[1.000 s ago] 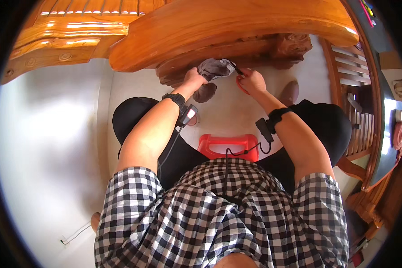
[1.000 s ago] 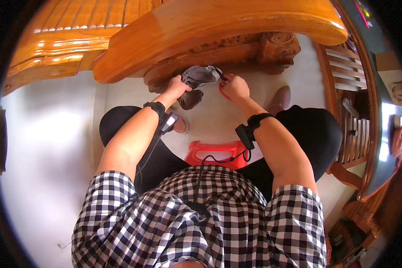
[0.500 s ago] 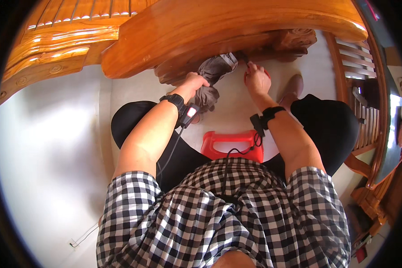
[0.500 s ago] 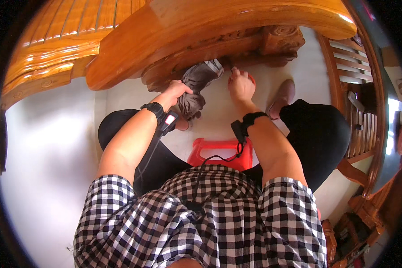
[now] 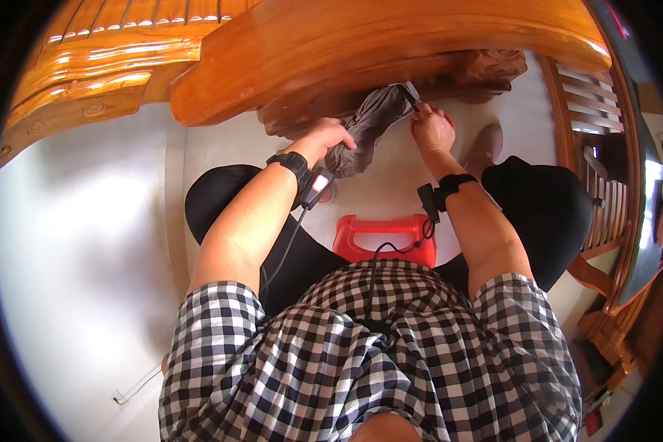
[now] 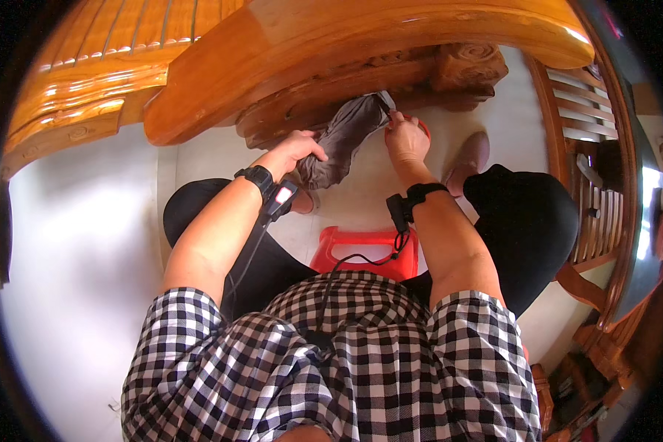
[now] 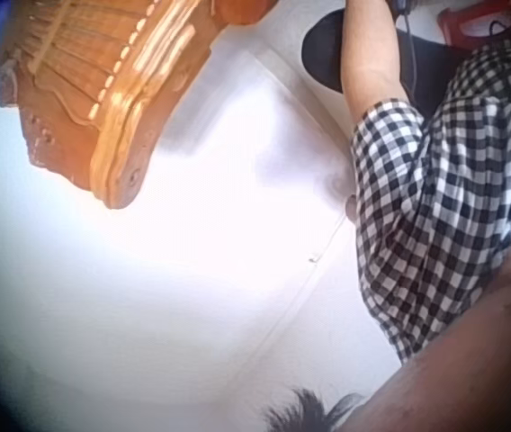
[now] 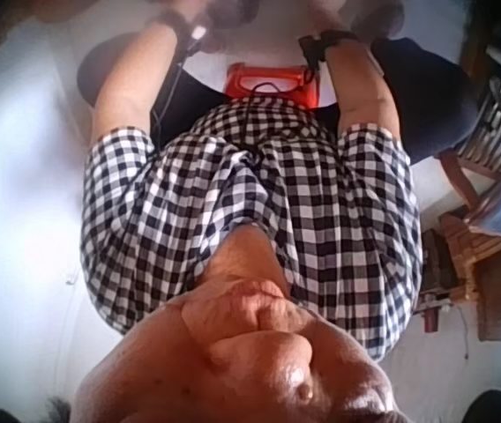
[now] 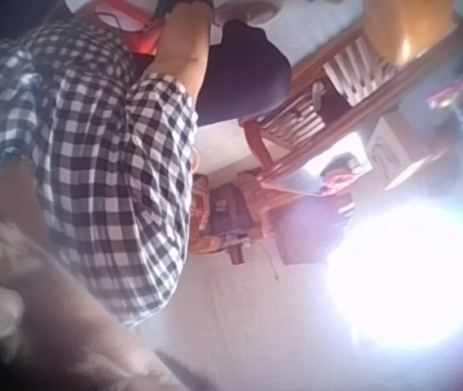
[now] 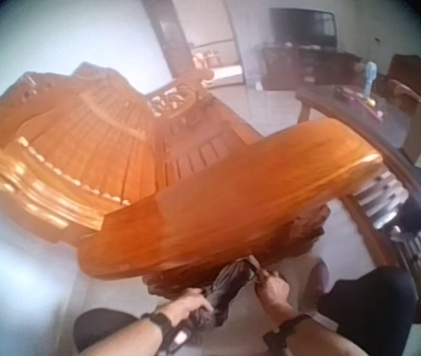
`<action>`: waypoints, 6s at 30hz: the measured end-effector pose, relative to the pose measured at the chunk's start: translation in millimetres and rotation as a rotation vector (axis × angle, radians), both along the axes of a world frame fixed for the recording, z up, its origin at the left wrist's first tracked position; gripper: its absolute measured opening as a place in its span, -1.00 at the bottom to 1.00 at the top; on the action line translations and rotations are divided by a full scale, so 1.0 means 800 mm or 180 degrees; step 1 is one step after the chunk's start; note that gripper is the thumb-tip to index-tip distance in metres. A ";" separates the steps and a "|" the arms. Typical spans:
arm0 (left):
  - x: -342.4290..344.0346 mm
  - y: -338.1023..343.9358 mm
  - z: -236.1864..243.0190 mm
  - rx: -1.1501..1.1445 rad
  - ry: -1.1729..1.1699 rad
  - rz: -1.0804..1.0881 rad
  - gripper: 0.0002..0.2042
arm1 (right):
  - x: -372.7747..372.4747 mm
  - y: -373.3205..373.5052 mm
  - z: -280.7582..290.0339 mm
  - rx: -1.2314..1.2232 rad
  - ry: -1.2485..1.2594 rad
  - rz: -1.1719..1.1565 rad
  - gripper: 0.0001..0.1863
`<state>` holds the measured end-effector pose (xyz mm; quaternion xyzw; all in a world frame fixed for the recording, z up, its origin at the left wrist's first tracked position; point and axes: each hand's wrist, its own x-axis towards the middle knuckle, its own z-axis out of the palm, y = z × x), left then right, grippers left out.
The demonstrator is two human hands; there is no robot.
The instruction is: Using a cloth and scissors to clean and repair the ornate carvings on a wooden chair.
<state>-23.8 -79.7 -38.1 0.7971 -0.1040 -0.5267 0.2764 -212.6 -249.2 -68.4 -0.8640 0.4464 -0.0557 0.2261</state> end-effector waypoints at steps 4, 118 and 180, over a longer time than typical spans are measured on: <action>-0.010 -0.014 0.027 0.0210 0.0198 -0.0633 -0.47 | 0.008 0.002 -0.006 0.0044 0.0114 -0.0163 -0.63; -0.051 0.036 0.016 0.0750 0.0986 -0.1085 -0.76 | 0.093 0.074 0.015 0.1188 0.0046 0.1666 -0.44; -0.069 -0.043 0.036 -0.0460 -0.0508 0.0002 -0.80 | -0.026 0.030 0.073 -0.0137 -0.0233 0.0123 -0.65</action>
